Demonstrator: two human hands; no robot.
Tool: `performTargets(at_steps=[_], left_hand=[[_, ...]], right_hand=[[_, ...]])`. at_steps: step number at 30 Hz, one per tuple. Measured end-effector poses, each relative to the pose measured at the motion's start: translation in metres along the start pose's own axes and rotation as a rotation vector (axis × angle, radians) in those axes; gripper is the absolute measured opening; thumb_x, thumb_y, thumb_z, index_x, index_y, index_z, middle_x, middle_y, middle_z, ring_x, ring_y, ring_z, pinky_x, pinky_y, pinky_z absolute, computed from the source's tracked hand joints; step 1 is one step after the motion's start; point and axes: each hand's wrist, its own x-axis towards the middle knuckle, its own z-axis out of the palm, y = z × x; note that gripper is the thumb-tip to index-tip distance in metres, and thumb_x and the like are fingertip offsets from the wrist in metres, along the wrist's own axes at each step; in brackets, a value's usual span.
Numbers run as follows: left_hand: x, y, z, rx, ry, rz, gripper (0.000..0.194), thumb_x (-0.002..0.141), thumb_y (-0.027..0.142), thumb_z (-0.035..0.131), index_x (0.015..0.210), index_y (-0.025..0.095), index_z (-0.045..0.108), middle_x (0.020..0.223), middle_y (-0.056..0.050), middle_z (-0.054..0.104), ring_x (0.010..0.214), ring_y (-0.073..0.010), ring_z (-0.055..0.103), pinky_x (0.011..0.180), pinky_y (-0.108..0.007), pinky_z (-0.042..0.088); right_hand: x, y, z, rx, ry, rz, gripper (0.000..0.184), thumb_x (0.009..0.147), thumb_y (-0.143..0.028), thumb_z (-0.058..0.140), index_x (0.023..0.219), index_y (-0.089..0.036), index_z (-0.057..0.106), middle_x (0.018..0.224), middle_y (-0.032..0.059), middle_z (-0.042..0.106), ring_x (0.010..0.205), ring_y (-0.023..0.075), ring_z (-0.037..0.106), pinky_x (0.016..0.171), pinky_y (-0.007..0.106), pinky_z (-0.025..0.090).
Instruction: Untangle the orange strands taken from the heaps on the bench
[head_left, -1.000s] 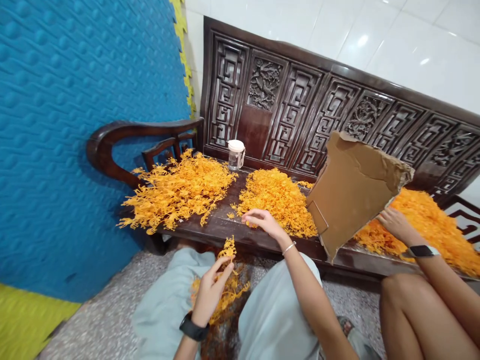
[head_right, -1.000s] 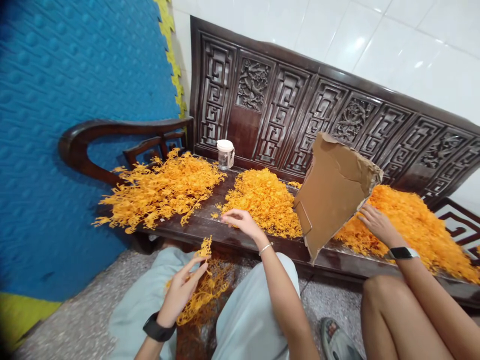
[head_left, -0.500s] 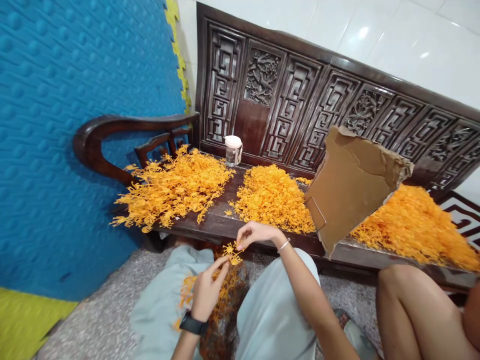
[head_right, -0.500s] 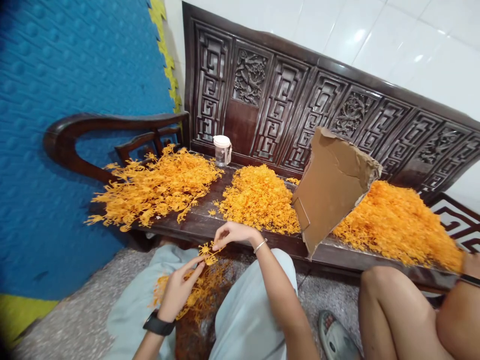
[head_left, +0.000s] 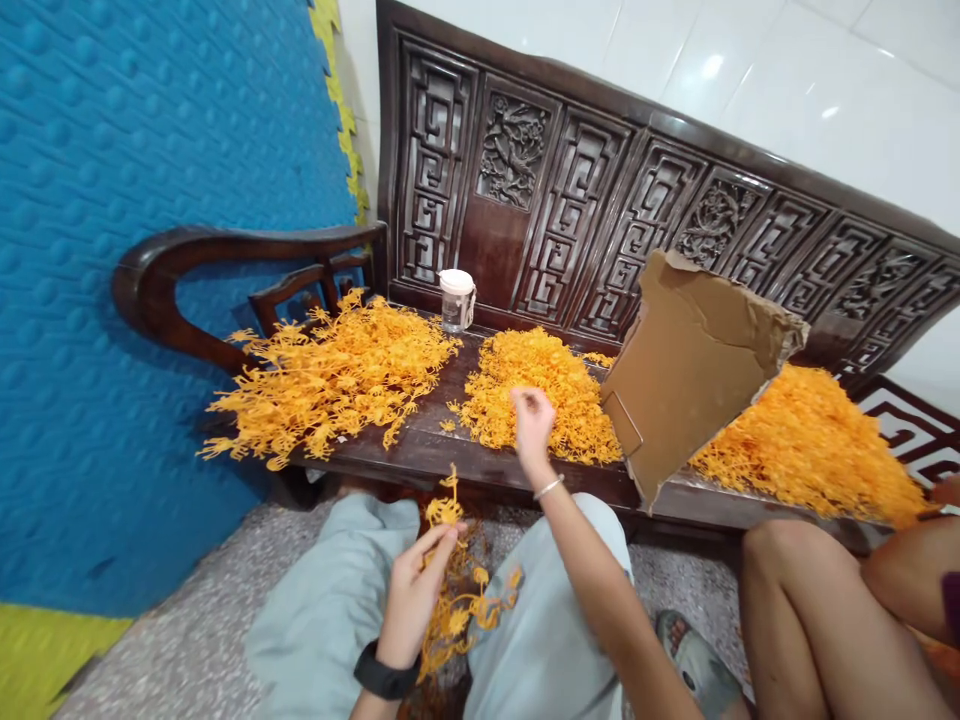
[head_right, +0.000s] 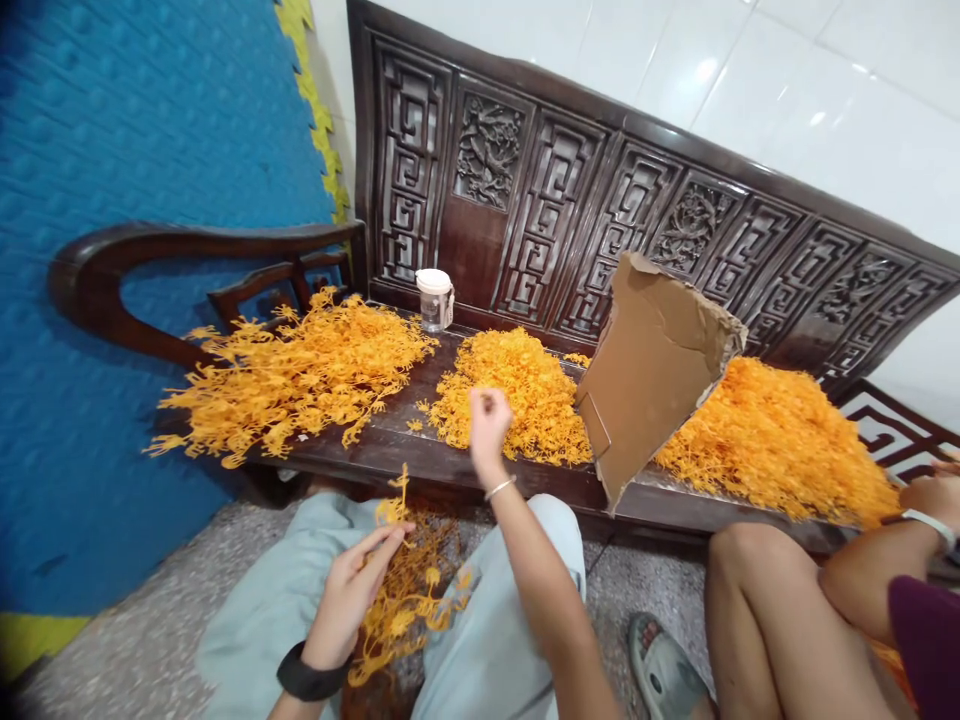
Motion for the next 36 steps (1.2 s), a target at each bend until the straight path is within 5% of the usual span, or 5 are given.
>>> performTargets(at_steps=[3, 8, 23, 27, 36], left_hand=[[-0.004, 0.0, 0.003, -0.051, -0.116, -0.068, 0.039, 0.066, 0.048, 0.057, 0.08, 0.014, 0.068, 0.039, 0.003, 0.046, 0.035, -0.0101, 0.036, 0.035, -0.021, 0.028], [-0.002, 0.003, 0.006, -0.111, -0.138, -0.118, 0.046, 0.067, 0.05, 0.056, 0.088, 0.01, 0.063, 0.036, 0.009, 0.028, 0.033, -0.006, 0.021, 0.035, -0.019, 0.016], [0.008, 0.001, -0.012, -0.113, -0.12, -0.097, 0.045, 0.071, 0.047, 0.053, 0.096, 0.011, 0.06, 0.033, 0.009, 0.031, 0.033, -0.0074, 0.028, 0.037, -0.02, 0.021], [0.007, 0.003, -0.012, -0.077, -0.141, -0.073, 0.044, 0.069, 0.048, 0.053, 0.091, 0.011, 0.062, 0.033, 0.009, 0.029, 0.031, -0.0071, 0.026, 0.036, -0.02, 0.021], [0.009, -0.008, -0.014, 0.482, -0.097, 0.129, 0.03, 0.077, 0.039, 0.045, 0.083, 0.018, 0.065, 0.071, -0.005, 0.067, 0.061, -0.018, 0.058, 0.054, -0.023, 0.038]], right_hand=[[0.036, 0.013, -0.036, -0.075, 0.257, -0.059, 0.027, 0.075, -0.038, 0.046, 0.077, -0.012, 0.052, 0.076, 0.0038, 0.052, 0.066, 0.0102, 0.046, 0.063, 0.022, 0.038], [0.054, 0.04, -0.078, -0.158, 0.291, 0.037, 0.024, 0.066, -0.033, 0.053, 0.079, -0.013, 0.048, 0.067, 0.0002, 0.05, 0.058, 0.0094, 0.046, 0.058, 0.021, 0.038], [0.039, 0.042, -0.071, -0.474, 0.25, -0.054, 0.02, 0.068, -0.026, 0.052, 0.083, -0.013, 0.055, 0.086, 0.0071, 0.055, 0.072, 0.0139, 0.046, 0.072, 0.028, 0.036], [0.017, 0.018, -0.043, -0.202, 0.025, -0.131, 0.022, 0.078, -0.031, 0.042, 0.083, -0.013, 0.054, 0.082, 0.0054, 0.055, 0.073, 0.0128, 0.048, 0.069, 0.025, 0.037], [-0.026, -0.011, -0.002, 0.135, -0.945, 0.0, 0.022, 0.077, -0.037, 0.052, 0.082, -0.018, 0.06, 0.088, 0.0025, 0.059, 0.085, 0.0131, 0.053, 0.075, 0.025, 0.04]])
